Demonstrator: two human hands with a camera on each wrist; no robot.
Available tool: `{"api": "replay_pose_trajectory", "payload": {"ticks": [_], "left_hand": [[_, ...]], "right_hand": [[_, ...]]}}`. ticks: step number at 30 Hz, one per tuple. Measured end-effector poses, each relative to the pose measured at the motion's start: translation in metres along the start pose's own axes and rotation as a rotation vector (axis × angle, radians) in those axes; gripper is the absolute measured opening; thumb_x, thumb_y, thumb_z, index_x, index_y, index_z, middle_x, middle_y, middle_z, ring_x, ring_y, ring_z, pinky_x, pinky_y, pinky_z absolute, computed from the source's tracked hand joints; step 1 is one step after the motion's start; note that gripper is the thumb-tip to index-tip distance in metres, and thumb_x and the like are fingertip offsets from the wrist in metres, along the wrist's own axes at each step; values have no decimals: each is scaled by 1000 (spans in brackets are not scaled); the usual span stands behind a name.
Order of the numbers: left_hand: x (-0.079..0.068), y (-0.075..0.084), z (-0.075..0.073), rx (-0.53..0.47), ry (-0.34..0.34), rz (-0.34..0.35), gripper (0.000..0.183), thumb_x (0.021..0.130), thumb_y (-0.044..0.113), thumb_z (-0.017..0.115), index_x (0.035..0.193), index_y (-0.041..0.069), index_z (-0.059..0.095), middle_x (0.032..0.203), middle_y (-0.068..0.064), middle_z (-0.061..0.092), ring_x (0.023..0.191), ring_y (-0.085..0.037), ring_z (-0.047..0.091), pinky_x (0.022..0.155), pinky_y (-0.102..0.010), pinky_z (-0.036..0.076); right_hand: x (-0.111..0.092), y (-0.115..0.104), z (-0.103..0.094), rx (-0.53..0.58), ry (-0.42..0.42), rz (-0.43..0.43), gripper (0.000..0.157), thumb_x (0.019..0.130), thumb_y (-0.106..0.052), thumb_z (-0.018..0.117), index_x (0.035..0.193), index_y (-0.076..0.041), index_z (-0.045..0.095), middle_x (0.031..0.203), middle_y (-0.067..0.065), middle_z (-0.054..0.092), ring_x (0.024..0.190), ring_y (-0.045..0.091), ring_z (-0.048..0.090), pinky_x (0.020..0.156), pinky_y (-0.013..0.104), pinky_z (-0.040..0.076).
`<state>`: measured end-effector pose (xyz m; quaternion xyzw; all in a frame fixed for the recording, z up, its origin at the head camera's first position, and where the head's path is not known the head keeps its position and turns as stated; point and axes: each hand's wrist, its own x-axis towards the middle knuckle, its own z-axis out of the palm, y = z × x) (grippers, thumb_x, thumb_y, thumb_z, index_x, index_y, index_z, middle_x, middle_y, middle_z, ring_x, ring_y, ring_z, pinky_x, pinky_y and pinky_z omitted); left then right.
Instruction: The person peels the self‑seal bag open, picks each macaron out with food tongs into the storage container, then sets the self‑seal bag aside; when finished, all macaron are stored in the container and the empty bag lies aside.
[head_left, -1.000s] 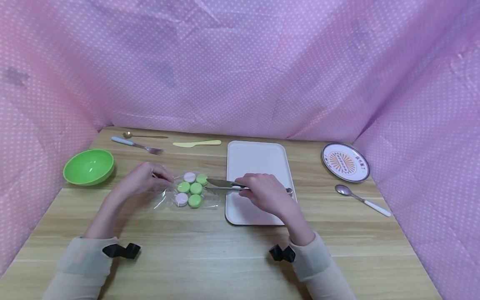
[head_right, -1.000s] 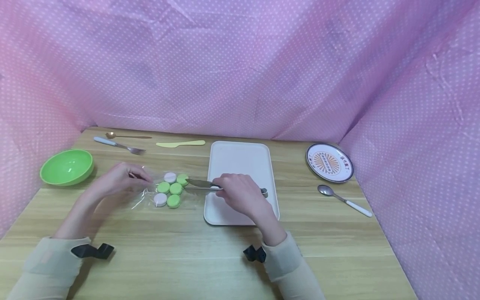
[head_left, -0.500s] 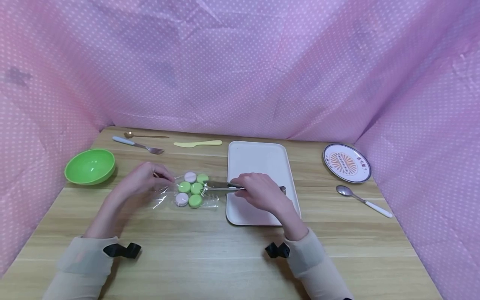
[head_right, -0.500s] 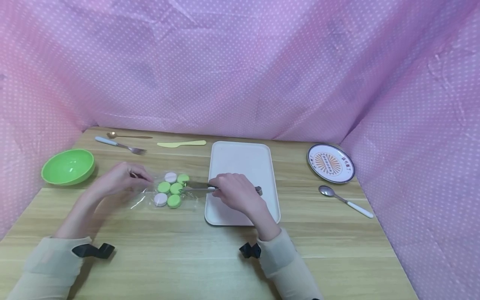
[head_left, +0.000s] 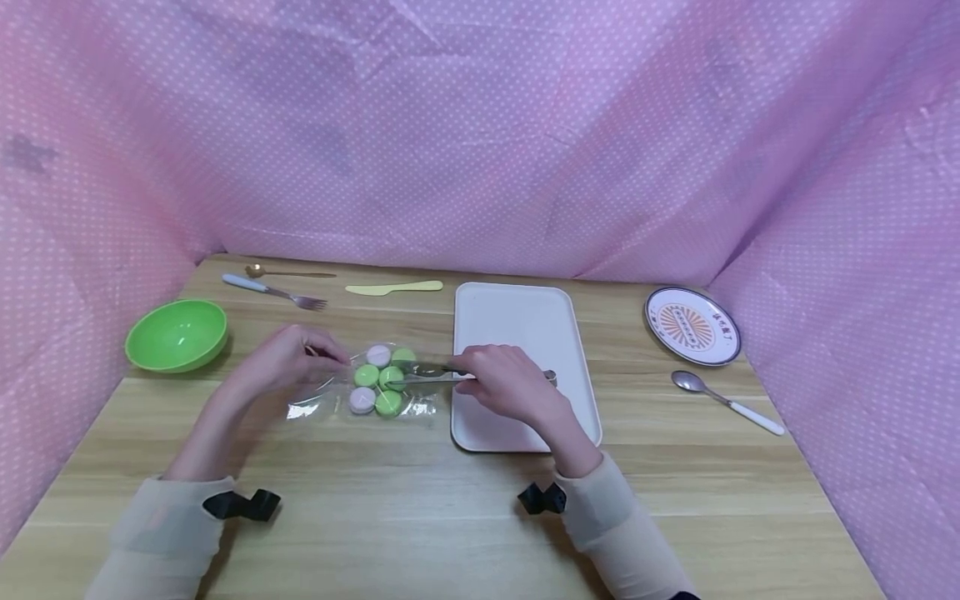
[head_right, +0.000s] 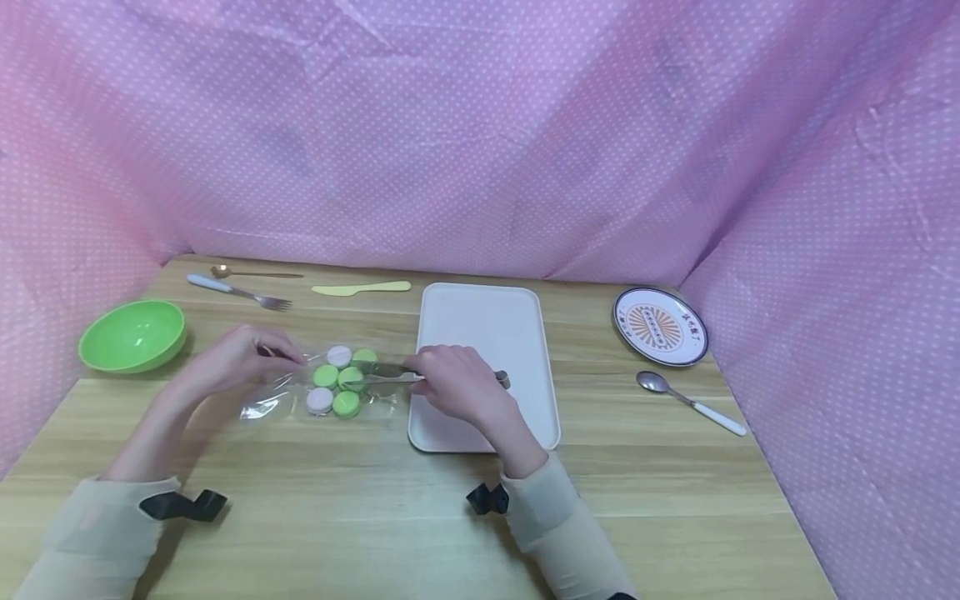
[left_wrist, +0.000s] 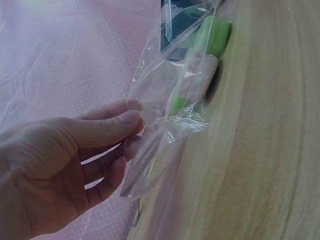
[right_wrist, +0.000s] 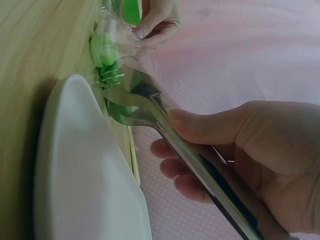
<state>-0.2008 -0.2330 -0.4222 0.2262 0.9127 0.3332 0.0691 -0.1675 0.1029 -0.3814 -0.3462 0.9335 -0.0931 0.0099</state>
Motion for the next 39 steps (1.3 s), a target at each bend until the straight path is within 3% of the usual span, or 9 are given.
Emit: {"api": "replay_pose_trajectory", "payload": {"ticks": [7, 14, 28, 39], "left_hand": [[1, -1, 1, 2, 5, 8, 15, 79, 17, 75, 92, 25, 74, 94, 7, 73, 85, -4, 65, 76, -19, 51], [-1, -1, 0, -5, 7, -3, 17, 79, 14, 74, 93, 24, 74, 95, 4, 73, 85, -5, 65, 71, -19, 52], [1, -2, 1, 20, 24, 18, 16, 79, 16, 75, 91, 24, 75, 92, 8, 73, 84, -5, 66, 75, -19, 51], [1, 0, 1, 30, 28, 2, 15, 78, 16, 75, 91, 25, 75, 92, 8, 73, 84, -6, 66, 75, -19, 50]], "right_hand": [[1, -1, 3, -7, -8, 9, 17, 86, -22, 67, 102, -25, 67, 82, -12, 62, 65, 8, 52, 54, 28, 42], [2, -2, 6, 5, -16, 11, 20, 87, -23, 66, 107, -26, 67, 82, -12, 62, 64, 8, 50, 53, 25, 40], [-6, 4, -3, 18, -16, 19, 18, 86, -24, 68, 104, -26, 67, 81, -13, 61, 64, 7, 50, 55, 26, 40], [-2, 2, 2, 7, -8, 9, 17, 86, -23, 67, 103, -25, 67, 82, -12, 62, 64, 8, 50, 53, 26, 40]]}}
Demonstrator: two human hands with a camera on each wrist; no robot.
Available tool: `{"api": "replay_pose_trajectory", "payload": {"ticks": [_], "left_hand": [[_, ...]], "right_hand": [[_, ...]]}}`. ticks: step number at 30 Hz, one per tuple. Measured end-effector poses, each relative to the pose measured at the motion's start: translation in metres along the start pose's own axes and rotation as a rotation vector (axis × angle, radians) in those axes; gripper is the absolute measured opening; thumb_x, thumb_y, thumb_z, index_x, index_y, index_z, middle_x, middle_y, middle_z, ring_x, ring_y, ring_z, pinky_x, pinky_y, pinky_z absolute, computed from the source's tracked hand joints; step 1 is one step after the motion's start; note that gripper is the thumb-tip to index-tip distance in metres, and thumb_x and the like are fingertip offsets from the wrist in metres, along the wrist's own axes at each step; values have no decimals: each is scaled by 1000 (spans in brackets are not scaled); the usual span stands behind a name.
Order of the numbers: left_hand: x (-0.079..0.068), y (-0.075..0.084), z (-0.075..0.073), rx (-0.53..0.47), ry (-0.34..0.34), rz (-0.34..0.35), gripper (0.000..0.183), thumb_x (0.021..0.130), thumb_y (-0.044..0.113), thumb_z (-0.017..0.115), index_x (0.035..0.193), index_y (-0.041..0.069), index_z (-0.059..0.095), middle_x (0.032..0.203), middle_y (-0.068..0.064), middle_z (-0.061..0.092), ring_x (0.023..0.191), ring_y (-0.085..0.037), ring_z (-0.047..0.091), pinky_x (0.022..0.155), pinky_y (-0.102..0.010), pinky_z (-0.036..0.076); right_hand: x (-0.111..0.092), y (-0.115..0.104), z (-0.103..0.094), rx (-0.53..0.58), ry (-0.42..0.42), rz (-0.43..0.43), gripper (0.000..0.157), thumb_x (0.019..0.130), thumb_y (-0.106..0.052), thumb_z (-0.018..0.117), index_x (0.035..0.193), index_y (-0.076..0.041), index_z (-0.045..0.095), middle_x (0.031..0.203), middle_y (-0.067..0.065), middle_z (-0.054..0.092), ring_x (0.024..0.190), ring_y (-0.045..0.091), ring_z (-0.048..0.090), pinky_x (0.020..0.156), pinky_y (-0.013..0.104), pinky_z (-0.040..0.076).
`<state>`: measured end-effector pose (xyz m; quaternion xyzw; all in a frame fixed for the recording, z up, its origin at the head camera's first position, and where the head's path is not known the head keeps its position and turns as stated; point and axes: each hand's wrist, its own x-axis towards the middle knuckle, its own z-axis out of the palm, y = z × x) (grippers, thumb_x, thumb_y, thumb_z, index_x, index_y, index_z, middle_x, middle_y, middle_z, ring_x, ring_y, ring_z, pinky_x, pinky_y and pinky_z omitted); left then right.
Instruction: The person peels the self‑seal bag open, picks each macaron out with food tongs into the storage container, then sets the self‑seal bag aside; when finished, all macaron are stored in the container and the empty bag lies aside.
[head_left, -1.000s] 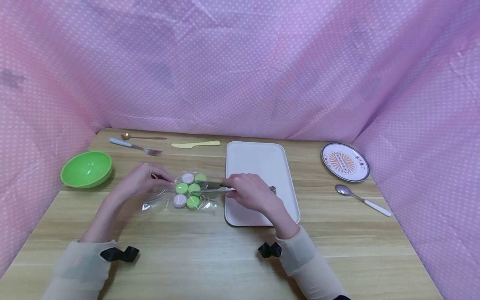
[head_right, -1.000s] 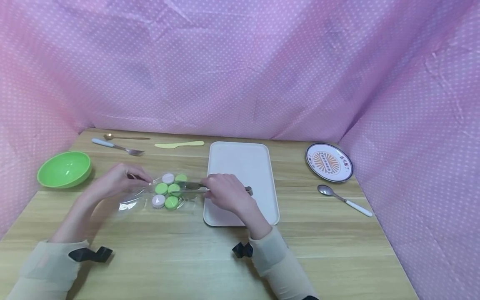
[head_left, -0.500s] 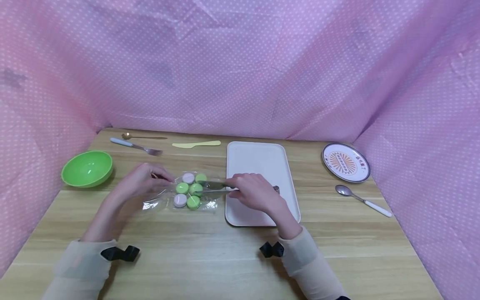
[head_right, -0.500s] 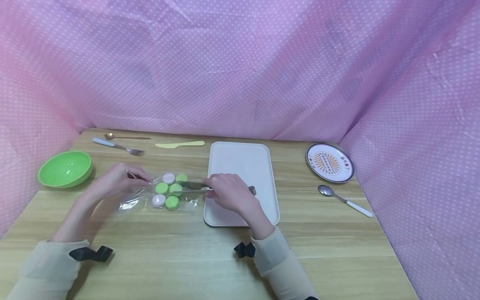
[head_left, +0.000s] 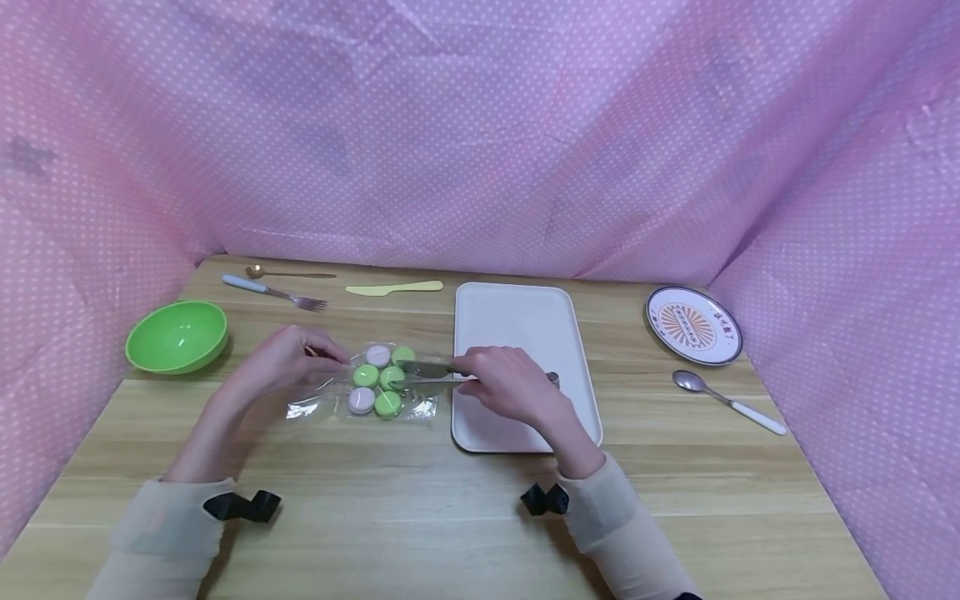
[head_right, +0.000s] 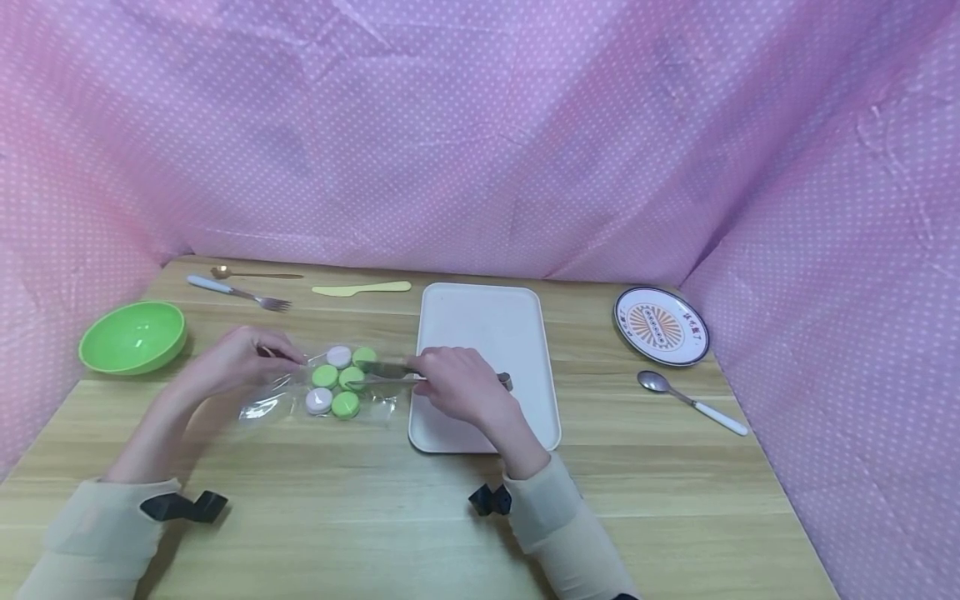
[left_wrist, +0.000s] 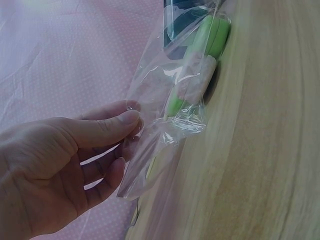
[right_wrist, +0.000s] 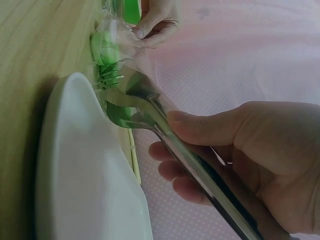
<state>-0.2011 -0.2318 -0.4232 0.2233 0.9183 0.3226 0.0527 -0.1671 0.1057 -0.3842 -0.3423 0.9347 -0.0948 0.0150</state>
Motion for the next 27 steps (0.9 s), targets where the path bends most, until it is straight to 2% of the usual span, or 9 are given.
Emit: {"api": "replay_pose_trajectory", "payload": {"ticks": [9, 19, 27], "left_hand": [[-1, -1, 0, -19, 1, 11, 15, 78, 16, 75, 90, 26, 74, 91, 8, 73, 83, -7, 66, 73, -19, 51], [0, -1, -1, -8, -7, 11, 15, 79, 15, 75, 92, 21, 75, 91, 8, 73, 83, -8, 65, 73, -20, 50], [0, 0, -1, -5, -8, -4, 15, 79, 16, 75, 92, 23, 75, 92, 8, 73, 84, -7, 65, 74, -20, 50]], "right_hand": [[0, -2, 0, -18, -14, 0, 15, 87, -24, 66, 103, -25, 66, 83, -11, 62, 65, 8, 51, 54, 26, 40], [-6, 2, -8, 16, -38, 15, 15, 86, -25, 68, 101, -25, 67, 80, -13, 60, 65, 7, 49, 54, 24, 39], [-7, 5, -8, -2, -12, -4, 14, 84, -23, 69, 98, -22, 66, 77, -12, 58, 64, 8, 48, 53, 25, 39]]}}
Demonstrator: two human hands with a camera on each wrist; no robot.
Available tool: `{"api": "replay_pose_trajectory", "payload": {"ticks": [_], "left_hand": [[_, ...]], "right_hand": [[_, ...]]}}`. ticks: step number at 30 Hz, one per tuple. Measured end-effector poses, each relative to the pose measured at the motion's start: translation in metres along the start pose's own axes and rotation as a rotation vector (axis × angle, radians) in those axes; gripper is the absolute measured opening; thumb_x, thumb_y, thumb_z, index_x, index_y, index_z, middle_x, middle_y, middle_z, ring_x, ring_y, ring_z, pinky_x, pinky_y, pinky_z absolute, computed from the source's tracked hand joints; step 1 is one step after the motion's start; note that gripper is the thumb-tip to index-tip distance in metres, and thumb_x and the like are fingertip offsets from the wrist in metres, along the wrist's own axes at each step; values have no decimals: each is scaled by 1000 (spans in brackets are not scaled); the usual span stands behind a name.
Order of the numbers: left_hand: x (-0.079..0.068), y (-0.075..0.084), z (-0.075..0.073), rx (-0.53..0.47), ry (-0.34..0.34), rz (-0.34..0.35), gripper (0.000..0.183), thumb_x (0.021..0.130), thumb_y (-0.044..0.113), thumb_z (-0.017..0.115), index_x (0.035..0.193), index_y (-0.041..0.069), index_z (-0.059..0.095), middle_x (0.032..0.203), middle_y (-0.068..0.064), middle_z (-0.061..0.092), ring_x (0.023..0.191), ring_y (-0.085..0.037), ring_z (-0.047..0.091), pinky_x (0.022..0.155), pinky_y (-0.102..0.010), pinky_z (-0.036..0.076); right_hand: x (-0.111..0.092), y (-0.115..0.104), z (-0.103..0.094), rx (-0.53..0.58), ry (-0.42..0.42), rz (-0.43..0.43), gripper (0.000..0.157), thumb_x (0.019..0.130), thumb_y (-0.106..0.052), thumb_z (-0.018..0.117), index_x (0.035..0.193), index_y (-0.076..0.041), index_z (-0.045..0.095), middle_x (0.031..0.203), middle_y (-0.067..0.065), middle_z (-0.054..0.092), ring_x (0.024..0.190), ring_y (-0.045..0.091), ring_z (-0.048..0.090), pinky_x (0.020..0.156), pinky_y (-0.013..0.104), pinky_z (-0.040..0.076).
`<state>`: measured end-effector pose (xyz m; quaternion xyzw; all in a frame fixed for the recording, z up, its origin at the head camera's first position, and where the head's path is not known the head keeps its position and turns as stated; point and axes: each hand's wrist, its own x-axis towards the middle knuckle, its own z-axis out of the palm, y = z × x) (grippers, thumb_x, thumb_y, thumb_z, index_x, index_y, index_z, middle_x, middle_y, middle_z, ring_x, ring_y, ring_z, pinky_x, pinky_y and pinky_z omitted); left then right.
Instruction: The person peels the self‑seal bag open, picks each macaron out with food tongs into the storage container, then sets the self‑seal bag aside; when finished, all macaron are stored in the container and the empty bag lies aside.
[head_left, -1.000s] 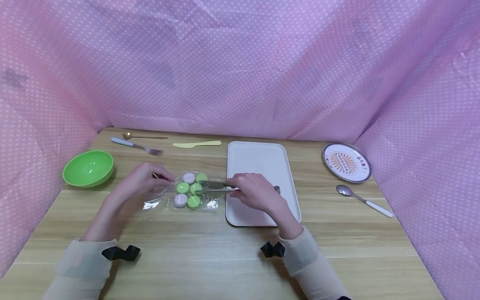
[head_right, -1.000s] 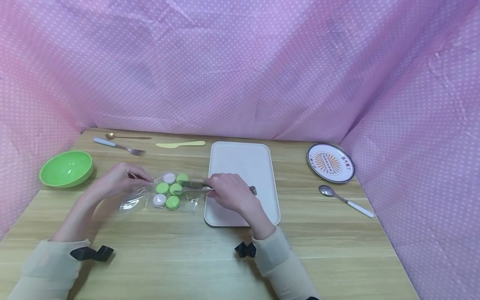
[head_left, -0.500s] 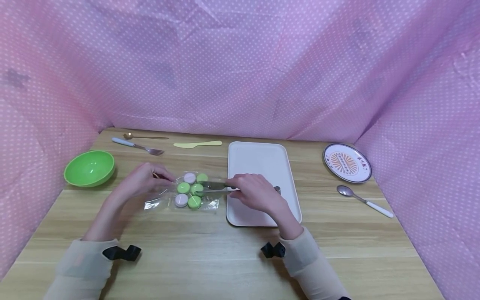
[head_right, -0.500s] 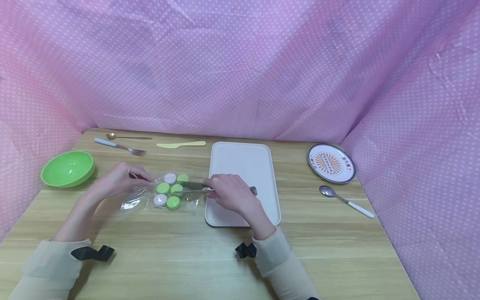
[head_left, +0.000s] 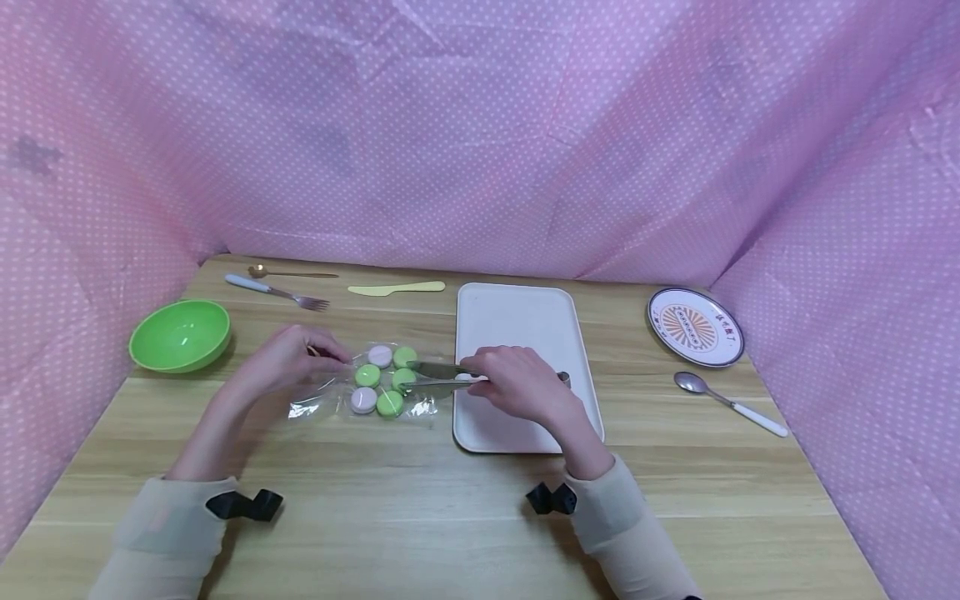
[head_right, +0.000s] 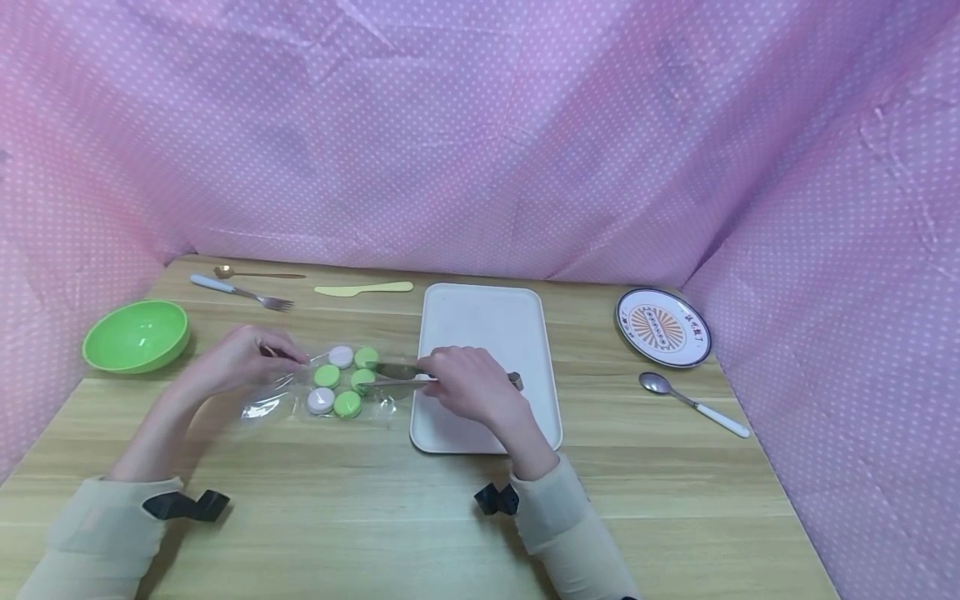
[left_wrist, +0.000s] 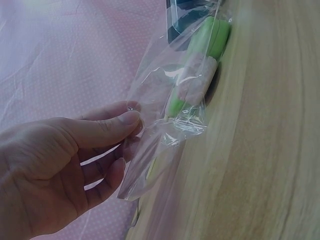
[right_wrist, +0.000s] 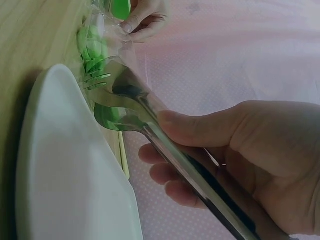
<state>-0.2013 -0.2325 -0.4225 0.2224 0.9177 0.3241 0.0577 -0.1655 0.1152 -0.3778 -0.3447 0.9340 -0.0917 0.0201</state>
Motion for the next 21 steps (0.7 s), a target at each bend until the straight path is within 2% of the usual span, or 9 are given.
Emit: {"api": "replay_pose_trajectory", "payload": {"ticks": [10, 21], "left_hand": [[0, 0, 0, -11, 2, -2, 16, 79, 15, 75, 90, 27, 74, 93, 7, 73, 84, -7, 65, 74, -20, 51], [0, 0, 0, -30, 1, -14, 15, 79, 16, 75, 91, 24, 75, 93, 3, 73, 83, -10, 64, 72, -20, 50]], "right_hand": [[4, -2, 4, 33, -27, 24, 16, 85, -26, 69, 102, -25, 67, 81, -13, 61, 65, 7, 49, 53, 25, 39], [4, -1, 4, 43, -29, 21, 20, 86, -25, 69, 106, -24, 67, 82, -12, 62, 65, 7, 49, 54, 25, 39]]}}
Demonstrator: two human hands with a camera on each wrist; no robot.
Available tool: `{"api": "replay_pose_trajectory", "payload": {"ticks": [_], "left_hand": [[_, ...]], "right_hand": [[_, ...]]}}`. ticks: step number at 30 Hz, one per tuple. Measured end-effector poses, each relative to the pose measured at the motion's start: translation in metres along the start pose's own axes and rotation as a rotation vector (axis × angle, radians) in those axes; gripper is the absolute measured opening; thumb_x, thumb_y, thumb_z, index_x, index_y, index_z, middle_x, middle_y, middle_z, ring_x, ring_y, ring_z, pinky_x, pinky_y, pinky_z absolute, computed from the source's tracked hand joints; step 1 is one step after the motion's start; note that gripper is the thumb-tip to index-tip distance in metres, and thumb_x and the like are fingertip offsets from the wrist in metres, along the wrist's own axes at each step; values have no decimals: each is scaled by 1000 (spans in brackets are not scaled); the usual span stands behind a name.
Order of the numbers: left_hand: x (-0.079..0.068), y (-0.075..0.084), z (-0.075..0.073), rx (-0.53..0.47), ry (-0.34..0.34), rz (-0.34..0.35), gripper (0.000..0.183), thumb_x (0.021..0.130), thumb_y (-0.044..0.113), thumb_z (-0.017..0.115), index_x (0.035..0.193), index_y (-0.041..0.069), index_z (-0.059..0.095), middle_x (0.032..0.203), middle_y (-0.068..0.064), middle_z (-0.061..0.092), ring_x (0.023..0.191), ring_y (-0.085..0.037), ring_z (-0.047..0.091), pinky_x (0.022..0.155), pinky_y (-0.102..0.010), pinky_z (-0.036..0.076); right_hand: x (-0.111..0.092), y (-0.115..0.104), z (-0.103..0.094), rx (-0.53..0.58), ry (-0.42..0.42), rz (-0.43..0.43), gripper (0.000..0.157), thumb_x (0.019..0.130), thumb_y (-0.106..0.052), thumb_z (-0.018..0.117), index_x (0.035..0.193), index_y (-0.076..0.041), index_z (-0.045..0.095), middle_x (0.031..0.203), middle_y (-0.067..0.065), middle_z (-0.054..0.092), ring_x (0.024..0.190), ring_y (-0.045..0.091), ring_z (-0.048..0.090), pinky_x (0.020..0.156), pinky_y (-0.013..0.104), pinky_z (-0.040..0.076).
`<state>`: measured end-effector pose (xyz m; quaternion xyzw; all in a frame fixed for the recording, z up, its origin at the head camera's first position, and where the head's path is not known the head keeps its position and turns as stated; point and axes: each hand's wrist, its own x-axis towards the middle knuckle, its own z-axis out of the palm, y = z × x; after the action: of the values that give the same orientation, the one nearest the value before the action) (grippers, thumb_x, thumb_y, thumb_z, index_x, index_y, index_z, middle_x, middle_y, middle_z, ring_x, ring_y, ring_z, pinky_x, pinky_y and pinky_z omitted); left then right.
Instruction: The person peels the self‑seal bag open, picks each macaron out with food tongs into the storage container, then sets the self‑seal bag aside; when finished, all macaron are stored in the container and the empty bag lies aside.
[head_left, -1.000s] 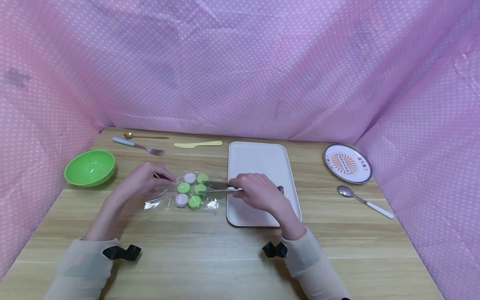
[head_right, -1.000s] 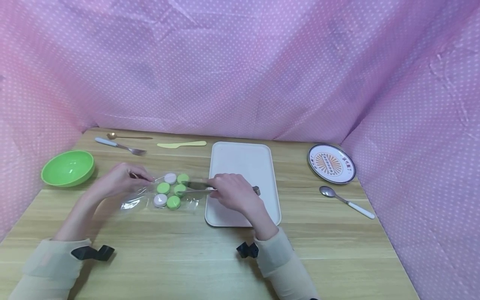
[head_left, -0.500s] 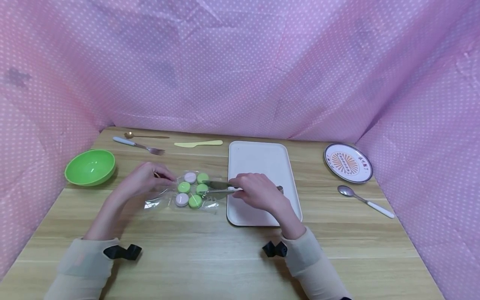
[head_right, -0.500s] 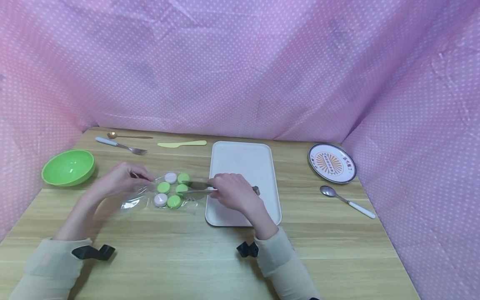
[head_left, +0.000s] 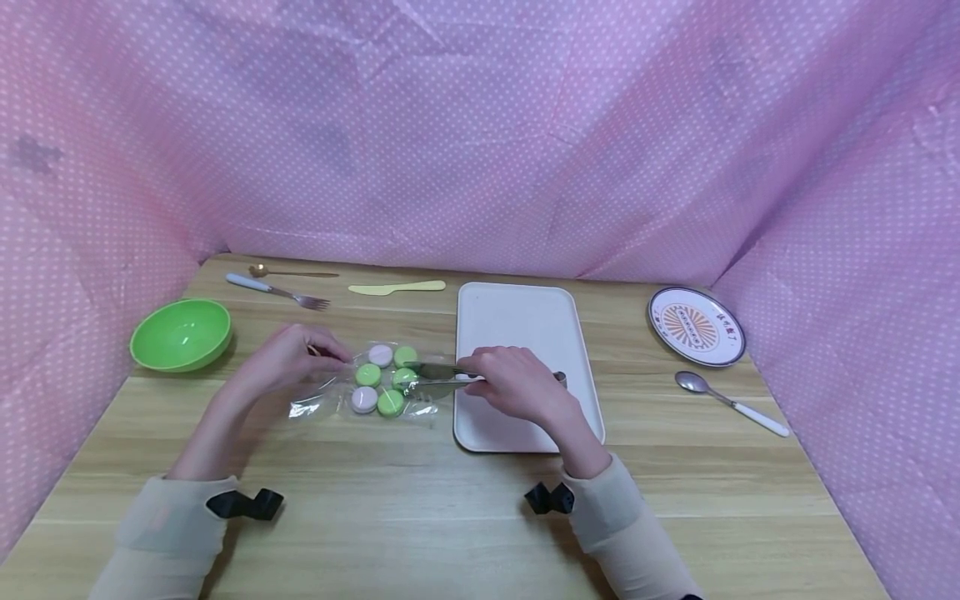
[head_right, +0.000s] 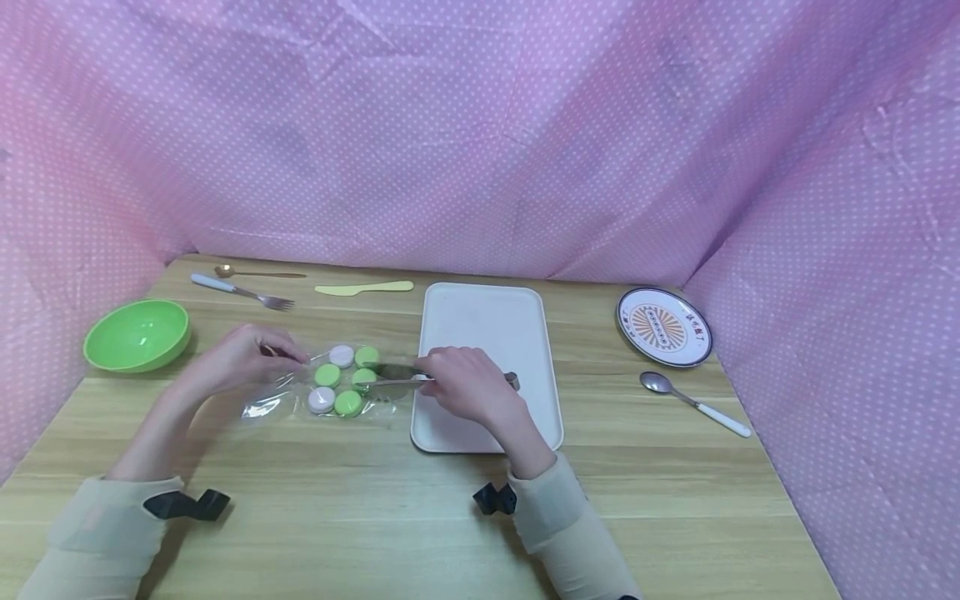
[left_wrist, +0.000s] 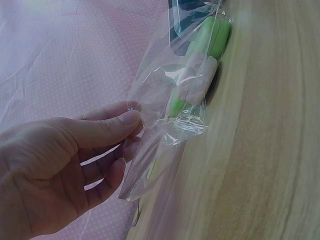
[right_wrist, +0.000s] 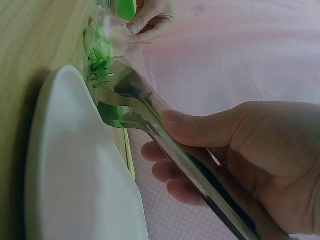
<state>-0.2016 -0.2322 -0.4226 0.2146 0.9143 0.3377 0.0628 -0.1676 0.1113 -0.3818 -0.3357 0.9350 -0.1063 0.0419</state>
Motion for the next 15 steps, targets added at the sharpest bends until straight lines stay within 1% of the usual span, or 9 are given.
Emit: {"api": "replay_pose_trajectory", "payload": {"ticks": [4, 8, 12, 15], "left_hand": [[-1, -1, -1, 7, -1, -8, 14, 79, 16, 75, 92, 23, 75, 93, 3, 73, 85, -11, 65, 73, -20, 50], [-1, -1, -1, 26, -4, -17, 15, 79, 16, 74, 93, 22, 75, 94, 5, 73, 85, -10, 65, 74, -21, 50], [0, -2, 0, 26, -9, -15, 15, 79, 16, 74, 94, 21, 75, 95, 5, 73, 85, -10, 65, 75, -22, 51], [0, -2, 0, 24, -9, -6, 16, 79, 16, 74, 95, 20, 75, 95, 4, 73, 86, -10, 65, 76, -23, 51]], "right_hand": [[-1, 0, -2, 0, 2, -7, 18, 86, -24, 69, 104, -25, 67, 81, -13, 61, 65, 7, 49, 54, 24, 40], [-7, 5, -8, -11, 18, 0, 16, 86, -23, 68, 102, -24, 67, 81, -14, 60, 66, 6, 50, 56, 25, 41], [-17, 17, -18, -15, 51, 31, 20, 86, -23, 68, 106, -24, 67, 85, -13, 62, 69, 7, 51, 60, 27, 43], [-24, 32, -26, -5, 78, 65, 21, 86, -22, 68, 107, -23, 67, 85, -11, 63, 70, 8, 53, 63, 28, 44]]}}
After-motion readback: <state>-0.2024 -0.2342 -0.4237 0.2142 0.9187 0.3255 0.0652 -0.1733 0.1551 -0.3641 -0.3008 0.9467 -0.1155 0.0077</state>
